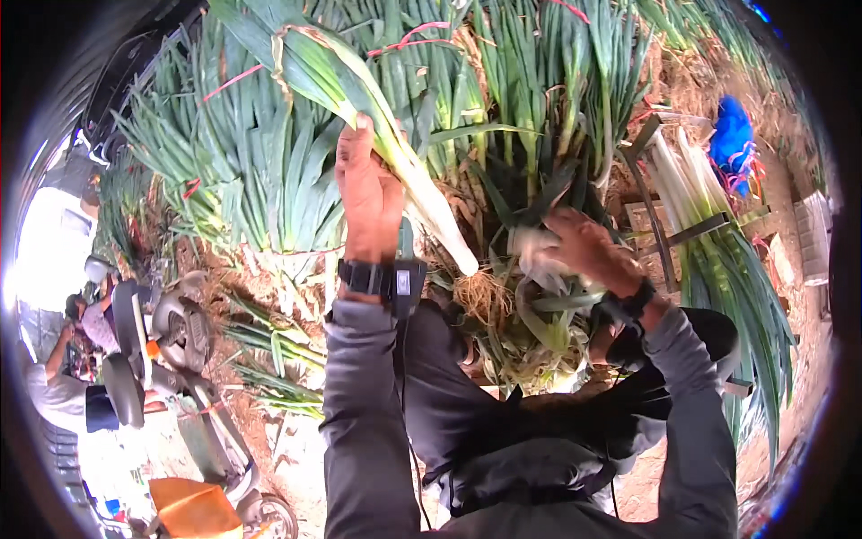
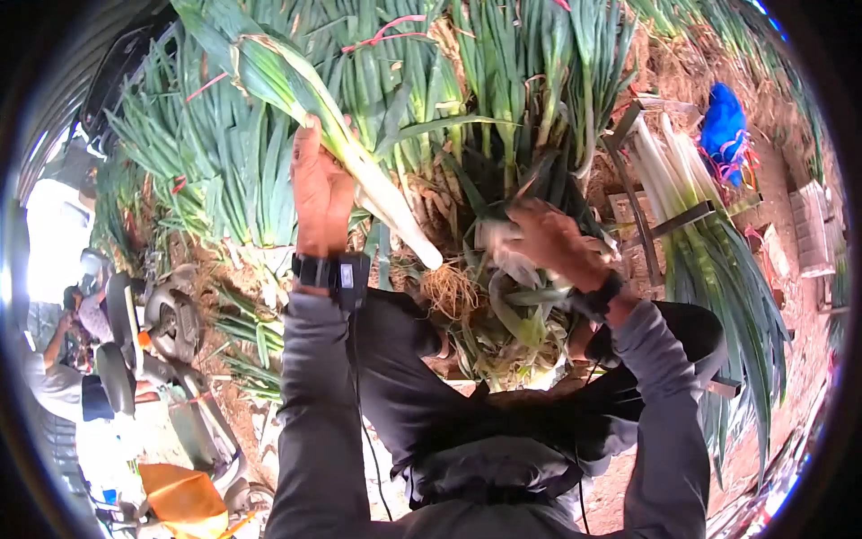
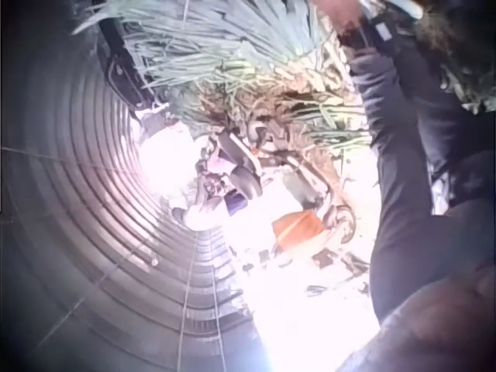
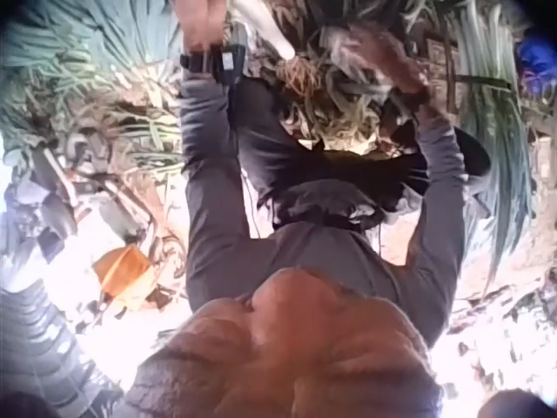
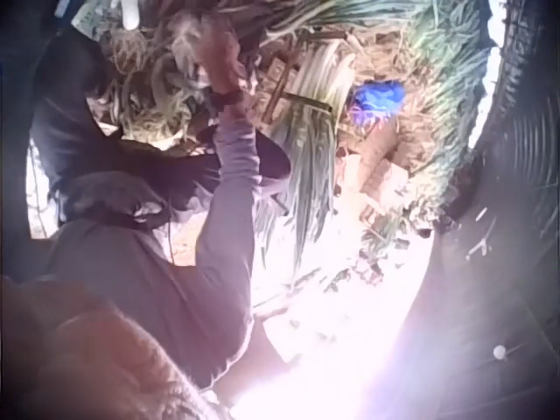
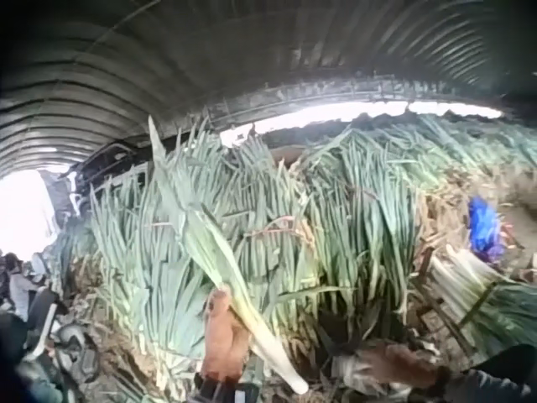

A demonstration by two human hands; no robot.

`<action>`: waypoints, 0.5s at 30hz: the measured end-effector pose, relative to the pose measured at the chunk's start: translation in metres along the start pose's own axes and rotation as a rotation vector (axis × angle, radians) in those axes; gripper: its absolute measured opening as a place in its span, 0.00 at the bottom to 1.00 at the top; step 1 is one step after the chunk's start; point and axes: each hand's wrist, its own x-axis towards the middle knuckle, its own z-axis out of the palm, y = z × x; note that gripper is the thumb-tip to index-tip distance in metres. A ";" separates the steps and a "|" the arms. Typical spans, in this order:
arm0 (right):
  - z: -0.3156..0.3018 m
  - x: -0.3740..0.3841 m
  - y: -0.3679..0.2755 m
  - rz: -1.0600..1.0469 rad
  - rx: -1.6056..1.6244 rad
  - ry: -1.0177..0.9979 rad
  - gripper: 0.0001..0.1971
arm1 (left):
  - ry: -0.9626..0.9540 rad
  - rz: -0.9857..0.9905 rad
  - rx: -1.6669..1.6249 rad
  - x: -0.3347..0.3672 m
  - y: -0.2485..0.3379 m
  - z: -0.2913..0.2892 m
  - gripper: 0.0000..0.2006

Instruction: The person cuts a red tie from a bundle of leeks, then peels the outer layers from individual leeks by hand. After cleaning each leek, they place it onto a metal rack and reach for another from the pile.

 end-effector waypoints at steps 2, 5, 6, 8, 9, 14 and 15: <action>-0.037 0.043 -0.067 0.145 0.429 0.149 0.33 | -0.124 0.013 0.079 -0.016 0.008 0.010 0.11; -0.088 0.097 -0.128 0.101 0.711 0.094 0.37 | -0.206 -0.057 0.137 -0.018 -0.003 0.017 0.14; -0.080 0.109 -0.131 0.152 0.772 0.198 0.36 | -0.181 -0.065 0.146 -0.023 -0.012 0.025 0.14; -0.076 0.126 -0.135 0.200 0.839 0.292 0.34 | -0.229 -0.107 0.135 -0.024 -0.012 0.030 0.14; -0.079 0.129 -0.139 0.176 1.036 0.321 0.31 | -0.265 -0.142 0.130 -0.026 -0.011 0.029 0.14; -0.075 0.139 -0.146 0.024 1.315 0.444 0.15 | -0.251 -0.168 0.106 -0.024 0.000 0.029 0.11; -0.073 0.138 -0.145 0.023 1.320 0.438 0.15 | -0.245 -0.161 0.107 -0.025 -0.003 0.030 0.11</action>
